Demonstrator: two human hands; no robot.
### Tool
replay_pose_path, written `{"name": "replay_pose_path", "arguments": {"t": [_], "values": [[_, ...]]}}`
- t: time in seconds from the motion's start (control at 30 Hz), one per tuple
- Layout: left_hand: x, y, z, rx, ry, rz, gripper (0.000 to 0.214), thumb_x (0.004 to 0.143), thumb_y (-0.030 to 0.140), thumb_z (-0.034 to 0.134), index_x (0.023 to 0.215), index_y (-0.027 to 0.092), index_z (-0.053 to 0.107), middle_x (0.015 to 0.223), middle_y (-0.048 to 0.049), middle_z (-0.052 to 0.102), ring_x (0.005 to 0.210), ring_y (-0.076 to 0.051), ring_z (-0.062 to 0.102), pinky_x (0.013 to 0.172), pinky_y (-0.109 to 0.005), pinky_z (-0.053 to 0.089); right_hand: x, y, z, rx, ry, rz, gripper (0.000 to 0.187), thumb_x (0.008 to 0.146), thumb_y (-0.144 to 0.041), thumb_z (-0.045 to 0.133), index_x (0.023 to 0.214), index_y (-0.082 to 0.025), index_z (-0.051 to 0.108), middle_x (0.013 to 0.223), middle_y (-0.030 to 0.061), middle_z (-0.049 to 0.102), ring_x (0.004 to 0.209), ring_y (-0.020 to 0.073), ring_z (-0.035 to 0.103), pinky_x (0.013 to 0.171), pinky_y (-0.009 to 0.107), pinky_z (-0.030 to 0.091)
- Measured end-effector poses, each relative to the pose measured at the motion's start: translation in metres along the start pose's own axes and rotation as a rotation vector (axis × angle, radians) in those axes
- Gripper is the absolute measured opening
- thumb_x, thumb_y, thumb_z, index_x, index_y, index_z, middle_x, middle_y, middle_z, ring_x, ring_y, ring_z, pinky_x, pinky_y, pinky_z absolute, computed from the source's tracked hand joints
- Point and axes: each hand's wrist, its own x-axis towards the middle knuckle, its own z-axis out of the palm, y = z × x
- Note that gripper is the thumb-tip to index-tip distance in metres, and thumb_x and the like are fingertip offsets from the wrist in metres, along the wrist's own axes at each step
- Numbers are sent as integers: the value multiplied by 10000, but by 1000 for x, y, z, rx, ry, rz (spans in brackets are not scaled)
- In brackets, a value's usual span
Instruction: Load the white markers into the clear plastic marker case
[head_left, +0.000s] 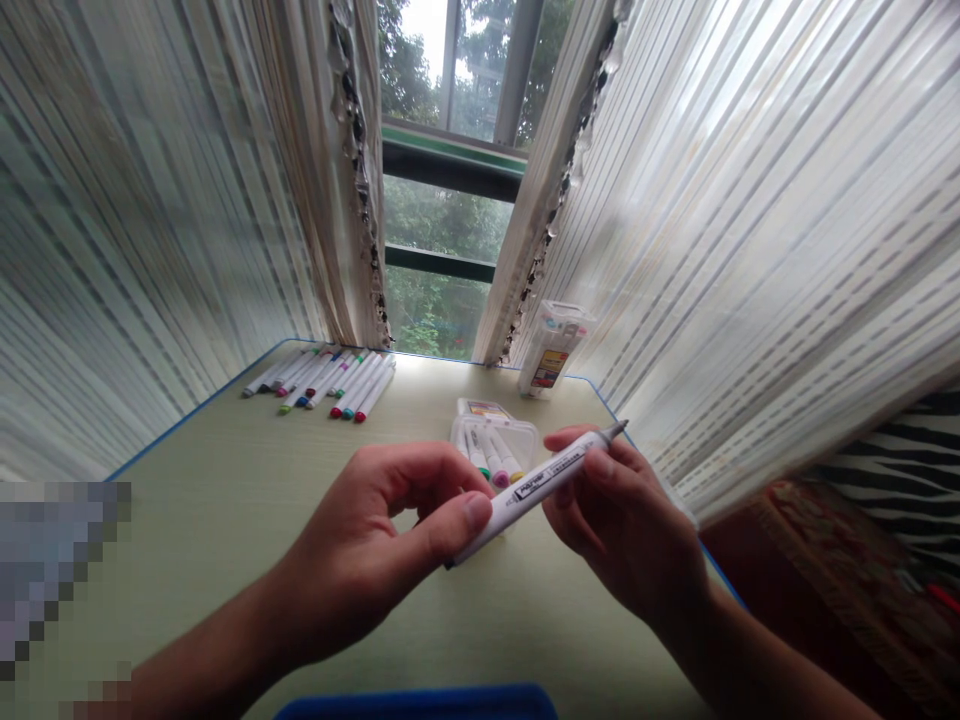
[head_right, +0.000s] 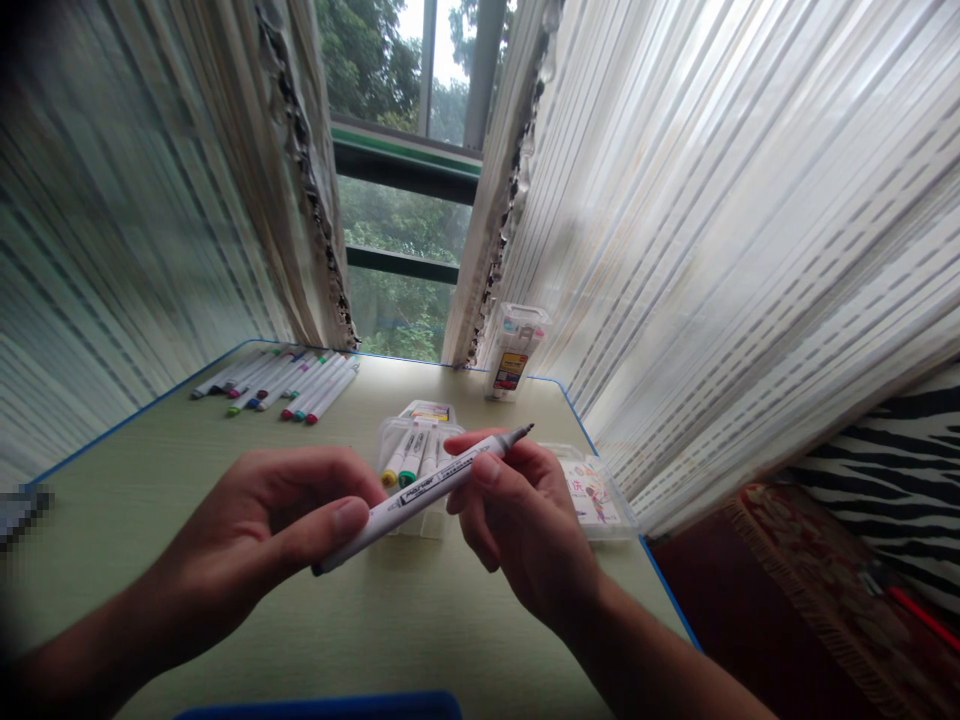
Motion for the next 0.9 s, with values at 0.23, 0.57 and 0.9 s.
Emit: {"name": "replay_pose_path", "arguments": {"t": [0.23, 0.57, 0.9], "values": [[-3, 0, 5, -82, 34, -15, 209, 874, 311, 723, 750, 147, 754, 592, 29, 613, 534, -67, 479, 472, -169, 348, -2, -1, 0, 4, -15, 10, 154, 853, -342, 854, 933, -211, 868, 601, 3, 710, 367, 22, 475, 400, 147, 276], [-3, 3, 4, -60, -3, -70, 229, 858, 358, 758, 803, 136, 758, 619, -3, 653, 557, -101, 516, 491, -196, 402, 0, -3, 4, -27, 19, -5, 137, 823, -324, 866, 875, -198, 870, 513, -12, 657, 358, 51, 464, 407, 176, 322], [-4, 3, 4, -44, -11, -68, 208, 865, 355, 779, 785, 163, 767, 643, -4, 703, 588, -119, 573, 561, -221, 410, -1, -4, 6, -62, 26, 0, 144, 815, -344, 871, 849, -206, 856, 444, -52, 568, 328, 62, 416, 384, 205, 323]]}}
